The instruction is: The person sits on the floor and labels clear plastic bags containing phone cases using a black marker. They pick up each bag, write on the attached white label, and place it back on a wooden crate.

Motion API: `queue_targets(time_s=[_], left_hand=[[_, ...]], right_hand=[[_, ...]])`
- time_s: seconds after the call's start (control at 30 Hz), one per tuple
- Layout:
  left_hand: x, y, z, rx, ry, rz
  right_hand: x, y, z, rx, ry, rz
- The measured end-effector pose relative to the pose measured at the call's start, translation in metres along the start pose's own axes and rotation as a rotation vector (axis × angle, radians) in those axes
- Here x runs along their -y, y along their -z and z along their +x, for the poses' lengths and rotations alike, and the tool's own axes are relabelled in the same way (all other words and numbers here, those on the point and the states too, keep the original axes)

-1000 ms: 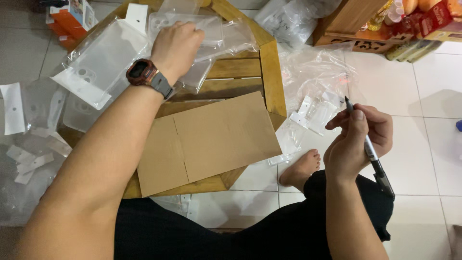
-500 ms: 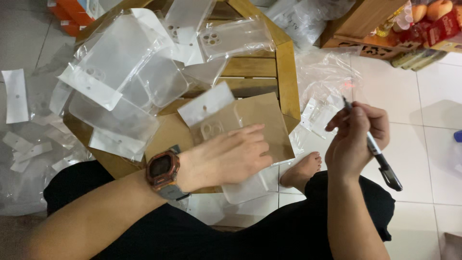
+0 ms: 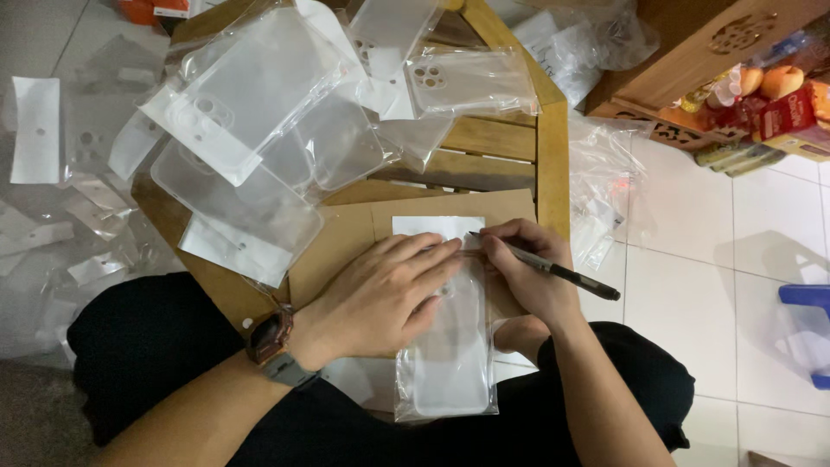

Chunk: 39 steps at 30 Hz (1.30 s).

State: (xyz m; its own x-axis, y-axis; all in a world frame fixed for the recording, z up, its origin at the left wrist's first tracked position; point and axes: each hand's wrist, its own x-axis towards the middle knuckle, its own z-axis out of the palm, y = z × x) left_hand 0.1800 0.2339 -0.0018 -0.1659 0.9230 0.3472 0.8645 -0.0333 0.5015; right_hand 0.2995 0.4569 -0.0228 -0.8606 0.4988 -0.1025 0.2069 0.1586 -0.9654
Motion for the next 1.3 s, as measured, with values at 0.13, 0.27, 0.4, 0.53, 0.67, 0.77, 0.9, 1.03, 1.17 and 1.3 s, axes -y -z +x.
queue_targets(time_s=[0.13, 0.27, 0.4, 0.53, 0.67, 0.77, 0.9, 1.03, 1.17, 1.3], left_hand=[[0.0039, 0.0004, 0.0017, -0.022, 0.01, -0.024], [0.0049, -0.0022, 0.0001, -0.029, 0.008, -0.028], [0.0066, -0.0044, -0.0007, -0.03, 0.014, -0.029], [0.0062, -0.004, 0.0, -0.028, 0.011, -0.016], [0.0053, -0.0031, 0.0004, -0.014, 0.021, -0.028], [0.0056, -0.0037, 0.0013, -0.012, 0.017, -0.022], [0.0058, -0.0045, 0.0011, -0.029, 0.009, -0.034], [0.0063, -0.0038, 0.0003, -0.028, 0.012, -0.04], [0.0059, -0.0032, 0.0014, -0.015, 0.019, -0.031], [0.0052, -0.0033, 0.0021, -0.026, 0.013, -0.028]], right_hand=[[-0.0009, -0.0018, 0.0036, -0.058, -0.062, -0.035], [0.0003, -0.0016, 0.0025, -0.022, 0.003, -0.095], [0.0012, -0.0024, 0.0002, -0.065, -0.021, -0.119], [0.0006, -0.002, 0.0007, -0.06, -0.024, -0.046], [-0.0003, 0.0, 0.0007, -0.051, -0.035, -0.069], [-0.0002, 0.0011, -0.0003, -0.052, 0.006, -0.052], [0.0006, 0.0, -0.0004, -0.084, -0.04, -0.06], [0.0015, -0.0026, -0.0003, -0.129, -0.071, -0.105], [0.0023, -0.002, -0.0014, -0.097, -0.041, -0.075], [0.0009, -0.0006, -0.0022, -0.09, -0.015, -0.051]])
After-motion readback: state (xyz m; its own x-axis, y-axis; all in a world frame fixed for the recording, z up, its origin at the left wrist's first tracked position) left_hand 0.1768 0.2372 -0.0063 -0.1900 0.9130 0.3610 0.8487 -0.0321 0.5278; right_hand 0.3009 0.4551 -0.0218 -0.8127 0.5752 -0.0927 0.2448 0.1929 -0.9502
